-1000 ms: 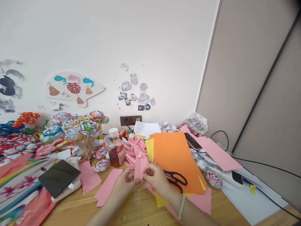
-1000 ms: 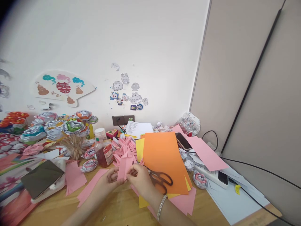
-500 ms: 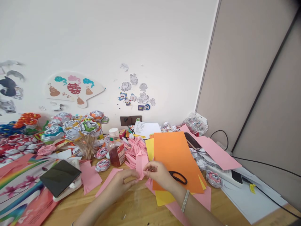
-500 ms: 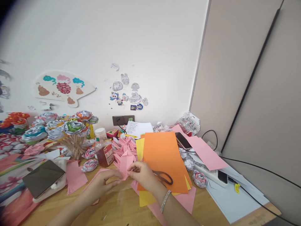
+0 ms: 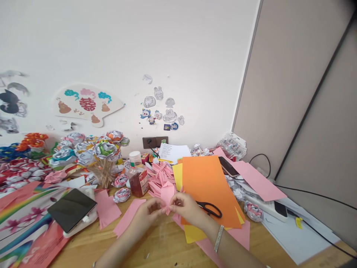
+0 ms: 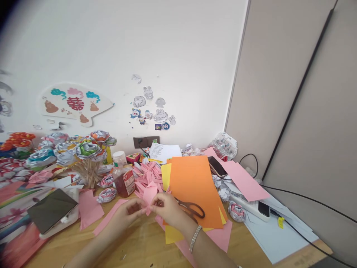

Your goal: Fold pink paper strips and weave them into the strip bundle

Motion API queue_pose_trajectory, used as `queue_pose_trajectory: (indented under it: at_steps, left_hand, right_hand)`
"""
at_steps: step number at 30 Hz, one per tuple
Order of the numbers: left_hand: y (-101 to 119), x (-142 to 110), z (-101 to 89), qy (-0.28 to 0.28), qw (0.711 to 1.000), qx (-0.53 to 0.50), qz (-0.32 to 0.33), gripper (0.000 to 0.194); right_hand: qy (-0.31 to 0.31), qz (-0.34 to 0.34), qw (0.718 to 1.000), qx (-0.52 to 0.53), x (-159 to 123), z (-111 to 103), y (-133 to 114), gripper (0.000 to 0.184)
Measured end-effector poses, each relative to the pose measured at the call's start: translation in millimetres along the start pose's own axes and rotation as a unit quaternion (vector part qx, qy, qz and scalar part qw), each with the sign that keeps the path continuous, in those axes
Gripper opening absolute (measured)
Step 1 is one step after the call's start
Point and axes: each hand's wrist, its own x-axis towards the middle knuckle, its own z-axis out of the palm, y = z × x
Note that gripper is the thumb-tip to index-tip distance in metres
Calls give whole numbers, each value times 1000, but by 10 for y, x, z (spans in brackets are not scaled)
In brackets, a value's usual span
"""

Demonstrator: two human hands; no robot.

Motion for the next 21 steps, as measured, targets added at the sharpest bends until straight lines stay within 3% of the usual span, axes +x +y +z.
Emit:
queue_pose_trajectory:
  at_steps: [8,21]
  left_hand:
    - [-78,26,96,69,985,-142,-67,30]
    - [-6,-5,121,86,983,-140,-87,29]
  right_hand:
    - [23,-6,997,70,4,111,-2,11]
    - [114,28,989,91,-7,260,31,5]
